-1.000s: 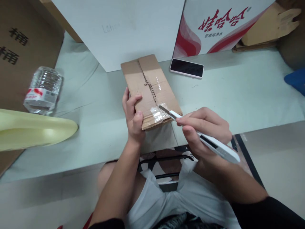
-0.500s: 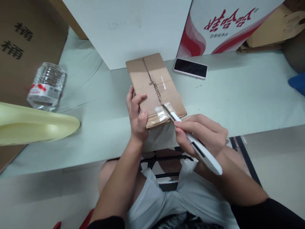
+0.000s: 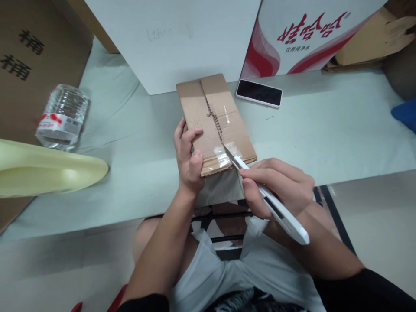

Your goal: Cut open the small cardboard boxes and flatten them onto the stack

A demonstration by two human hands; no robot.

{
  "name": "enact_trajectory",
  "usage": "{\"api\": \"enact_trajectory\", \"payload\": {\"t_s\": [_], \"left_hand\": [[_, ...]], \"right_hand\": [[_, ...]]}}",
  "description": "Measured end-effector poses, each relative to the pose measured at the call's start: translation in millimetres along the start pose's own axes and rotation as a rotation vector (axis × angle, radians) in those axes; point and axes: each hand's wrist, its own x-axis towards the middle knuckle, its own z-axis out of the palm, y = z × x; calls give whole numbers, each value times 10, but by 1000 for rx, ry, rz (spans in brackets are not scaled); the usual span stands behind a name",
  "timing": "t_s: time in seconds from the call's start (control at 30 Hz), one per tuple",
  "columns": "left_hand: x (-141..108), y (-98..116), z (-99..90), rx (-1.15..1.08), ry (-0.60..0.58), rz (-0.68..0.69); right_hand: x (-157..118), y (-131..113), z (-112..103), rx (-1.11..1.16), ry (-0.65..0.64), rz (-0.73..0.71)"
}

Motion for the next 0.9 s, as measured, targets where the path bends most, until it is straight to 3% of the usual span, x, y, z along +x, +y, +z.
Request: {"api": "enact_trajectory", "payload": {"t_s": [0.13, 0.4, 0.6, 0.77, 0.9], "left_hand": [[4, -3, -2, 33, 1, -17], [-5, 2, -6, 14, -5, -27], [23, 3, -13, -9, -14, -7], [10, -45, 7, -40, 13, -6], [37, -16, -15, -20, 44, 175]], "right_hand": [[13, -132, -167, -57, -192, 95], [-1, 18, 23, 35, 6, -19], [40, -185, -264, -23, -245, 156], [44, -164, -254, 25, -166, 146], [17, -121, -229, 12, -168, 145]]}}
